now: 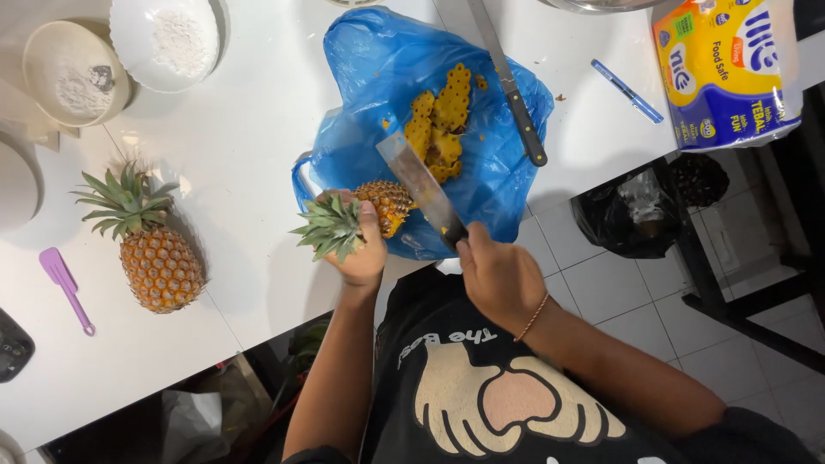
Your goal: Peeling and cutting a pineapple on a kitchen counter using a knife and a cleaver, including removing the eyes in a spiral pattern.
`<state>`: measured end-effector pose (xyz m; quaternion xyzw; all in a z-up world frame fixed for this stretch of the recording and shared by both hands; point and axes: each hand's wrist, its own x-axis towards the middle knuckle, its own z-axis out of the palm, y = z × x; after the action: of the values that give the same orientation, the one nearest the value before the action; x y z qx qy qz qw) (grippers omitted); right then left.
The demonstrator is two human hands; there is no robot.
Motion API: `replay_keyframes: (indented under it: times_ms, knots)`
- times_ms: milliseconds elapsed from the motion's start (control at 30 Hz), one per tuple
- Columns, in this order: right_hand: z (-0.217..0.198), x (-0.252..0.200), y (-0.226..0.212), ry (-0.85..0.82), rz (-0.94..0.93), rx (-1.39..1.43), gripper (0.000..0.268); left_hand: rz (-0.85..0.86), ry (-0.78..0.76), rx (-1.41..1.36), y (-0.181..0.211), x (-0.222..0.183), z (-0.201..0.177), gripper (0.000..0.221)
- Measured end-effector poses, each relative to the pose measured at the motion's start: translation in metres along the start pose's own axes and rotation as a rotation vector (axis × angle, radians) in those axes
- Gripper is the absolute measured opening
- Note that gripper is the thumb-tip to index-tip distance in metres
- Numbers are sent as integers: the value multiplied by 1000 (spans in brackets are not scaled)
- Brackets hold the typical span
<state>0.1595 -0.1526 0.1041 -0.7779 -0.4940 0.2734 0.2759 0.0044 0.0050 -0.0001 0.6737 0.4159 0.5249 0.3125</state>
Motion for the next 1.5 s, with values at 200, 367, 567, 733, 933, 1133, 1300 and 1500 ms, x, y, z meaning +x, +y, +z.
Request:
replay_keyframes:
  times_ms: [200,367,567,733,933,1133,1300,1500]
  knots:
    - [13,-22,-31,61,-139,-277,16,-53,129,-301,-32,-21,7,61]
    - [22,-23,-32,6,-186,-422,17,-35,219,-457,-60,-41,6,76]
    - [26,-20,-39,-41,-181,-448,18,49,232,-374,-75,-49,0,82]
    - [33,-9,-42,-44,-145,-454,20,71,235,-300,-86,-52,-4,88]
    - [49,22,-49,71,-191,-372,18,89,229,-222,-80,-44,-7,81]
    - [40,8,-44,107,-182,-450,18,29,146,-180,-1,-1,10,27]
    - [49,15,-45,98,-195,-532,15,14,67,41,14,-4,4,17]
    - [52,7,-29,81,-193,-295,25,141,59,176,-32,-19,0,24]
